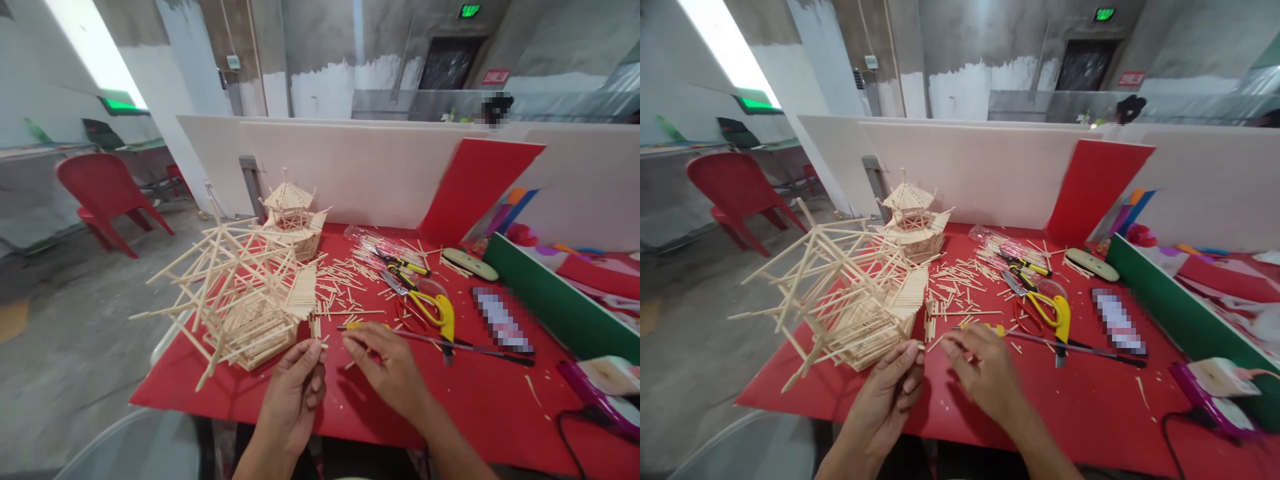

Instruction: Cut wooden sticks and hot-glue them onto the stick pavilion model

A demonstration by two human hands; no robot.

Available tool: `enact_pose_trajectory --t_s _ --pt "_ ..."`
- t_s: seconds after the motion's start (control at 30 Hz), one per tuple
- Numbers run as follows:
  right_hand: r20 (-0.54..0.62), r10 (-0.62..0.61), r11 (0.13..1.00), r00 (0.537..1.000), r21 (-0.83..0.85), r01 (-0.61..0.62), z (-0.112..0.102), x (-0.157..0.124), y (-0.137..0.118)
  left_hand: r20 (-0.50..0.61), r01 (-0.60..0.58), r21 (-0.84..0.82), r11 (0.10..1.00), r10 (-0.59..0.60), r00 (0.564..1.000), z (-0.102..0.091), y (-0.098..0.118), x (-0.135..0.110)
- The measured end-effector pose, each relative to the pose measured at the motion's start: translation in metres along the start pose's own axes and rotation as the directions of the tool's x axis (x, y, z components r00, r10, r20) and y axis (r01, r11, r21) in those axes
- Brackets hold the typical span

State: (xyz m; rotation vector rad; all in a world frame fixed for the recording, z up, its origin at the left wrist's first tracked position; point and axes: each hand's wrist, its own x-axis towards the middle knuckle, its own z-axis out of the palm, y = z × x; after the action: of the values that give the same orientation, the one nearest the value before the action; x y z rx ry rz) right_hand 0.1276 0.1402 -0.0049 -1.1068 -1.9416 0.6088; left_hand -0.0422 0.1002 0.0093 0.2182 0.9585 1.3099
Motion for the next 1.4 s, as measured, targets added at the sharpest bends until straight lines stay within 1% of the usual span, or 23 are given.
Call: enact_pose_trajectory --t_s 0.07,0.1,0.13,0.2,0.23,0.3,0.4,0.47,0.53,0.63,0.73,0.83,0.9,0.93,1.03,1.1,1.17,1.23,1.27,1.3,1.33,1.37,1.4 --pt "-0.050 0.152 0.975 0.987 -0.158 -0.158 -0.020 0.002 0.026 0.020 0.038 -0.081 0.996 -0.037 0.999 0.004 -0.005 0.005" --pt "-0.096 0.221 0.932 0.970 -0.274 -0.239 -0.030 0.003 0.038 0.031 0.058 -0.110 0.992 -0.055 0.998 0.006 -0.007 0.006" --pt "-0.129 0.265 0.876 0.956 -0.382 -0.295 -0.039 0.004 0.050 0.039 0.079 -0.130 0.988 -0.074 0.996 0.007 -0.008 0.008" --pt "-0.159 0.320 0.779 0.934 -0.517 -0.354 -0.052 0.005 0.067 0.043 0.101 -0.160 0.982 -0.095 0.995 0.008 -0.009 0.011" --pt "-0.140 0.342 0.755 0.929 -0.547 -0.360 -0.056 0.004 0.073 0.040 0.108 -0.172 0.979 -0.103 0.994 0.008 -0.010 0.012" --pt "-0.062 0.390 0.756 0.919 -0.549 -0.357 -0.055 0.002 0.078 0.031 0.122 -0.196 0.973 -0.118 0.993 0.007 -0.011 0.013" --pt "0.058 0.438 0.780 0.897 -0.520 -0.347 -0.045 -0.003 0.073 0.020 0.143 -0.233 0.962 -0.142 0.990 0.006 -0.013 0.014" --pt "0.083 0.453 0.769 0.888 -0.539 -0.342 -0.038 -0.006 0.067 0.014 0.151 -0.249 0.957 -0.152 0.988 0.006 -0.015 0.014" --pt "0.095 0.486 0.736 0.869 -0.580 -0.349 -0.033 -0.010 0.061 0.007 0.160 -0.259 0.953 -0.164 0.986 0.007 -0.016 0.014" --pt "0.100 0.525 0.697 0.845 -0.620 -0.360 -0.032 -0.015 0.056 -0.006 0.170 -0.262 0.950 -0.178 0.984 0.010 -0.016 0.015" --pt "0.060 0.503 0.676 0.862 -0.649 -0.350 -0.037 -0.016 0.061 -0.012 0.175 -0.260 0.950 -0.184 0.983 0.013 -0.016 0.016" --pt "-0.060 0.494 0.589 0.867 -0.711 -0.385 -0.048 -0.006 0.081 -0.008 0.188 -0.263 0.946 -0.197 0.980 0.015 -0.016 0.016" --pt "-0.138 0.510 0.519 0.849 -0.737 -0.432 -0.056 0.007 0.099 -0.004 0.193 -0.274 0.942 -0.202 0.979 0.017 -0.016 0.015" --pt "-0.158 0.531 0.491 0.833 -0.744 -0.453 -0.059 0.015 0.109 0.000 0.195 -0.281 0.940 -0.203 0.979 0.018 -0.015 0.014" --pt "-0.154 0.596 0.447 0.788 -0.752 -0.485 -0.064 0.034 0.134 0.021 0.179 -0.306 0.935 -0.181 0.983 0.019 -0.012 0.011" --pt "-0.141 0.594 0.455 0.792 -0.752 -0.476 -0.064 0.042 0.144 0.047 0.147 -0.320 0.936 -0.139 0.989 0.017 -0.010 0.008" --pt "-0.150 0.554 0.472 0.819 -0.754 -0.457 -0.063 0.045 0.145 0.079 0.116 -0.330 0.937 -0.095 0.992 0.014 -0.008 0.006" --pt "-0.177 0.497 0.487 0.849 -0.754 -0.442 -0.061 0.045 0.138 0.106 0.103 -0.337 0.936 -0.071 0.992 0.011 -0.008 0.005" --pt "-0.194 0.448 0.520 0.873 -0.738 -0.430 -0.060 0.042 0.130 0.116 0.105 -0.340 0.935 -0.069 0.991 0.010 -0.009 0.006" --pt "-0.206 0.383 0.579 0.901 -0.706 -0.408 -0.058 0.038 0.120 0.124 0.111 -0.343 0.933 -0.072 0.990 0.009 -0.009 0.006" --pt "-0.210 0.301 0.665 0.930 -0.652 -0.363 -0.056 0.033 0.108 0.132 0.118 -0.348 0.930 -0.077 0.988 0.010 -0.010 0.007" --pt "-0.207 0.209 0.764 0.956 -0.575 -0.292 -0.053 0.026 0.093 0.139 0.130 -0.352 0.927 -0.085 0.987 0.010 -0.010 0.008" --pt "-0.181 0.123 0.850 0.976 -0.489 -0.197 -0.049 0.018 0.077 0.145 0.140 -0.356 0.924 -0.094 0.985 0.011 -0.010 0.009"
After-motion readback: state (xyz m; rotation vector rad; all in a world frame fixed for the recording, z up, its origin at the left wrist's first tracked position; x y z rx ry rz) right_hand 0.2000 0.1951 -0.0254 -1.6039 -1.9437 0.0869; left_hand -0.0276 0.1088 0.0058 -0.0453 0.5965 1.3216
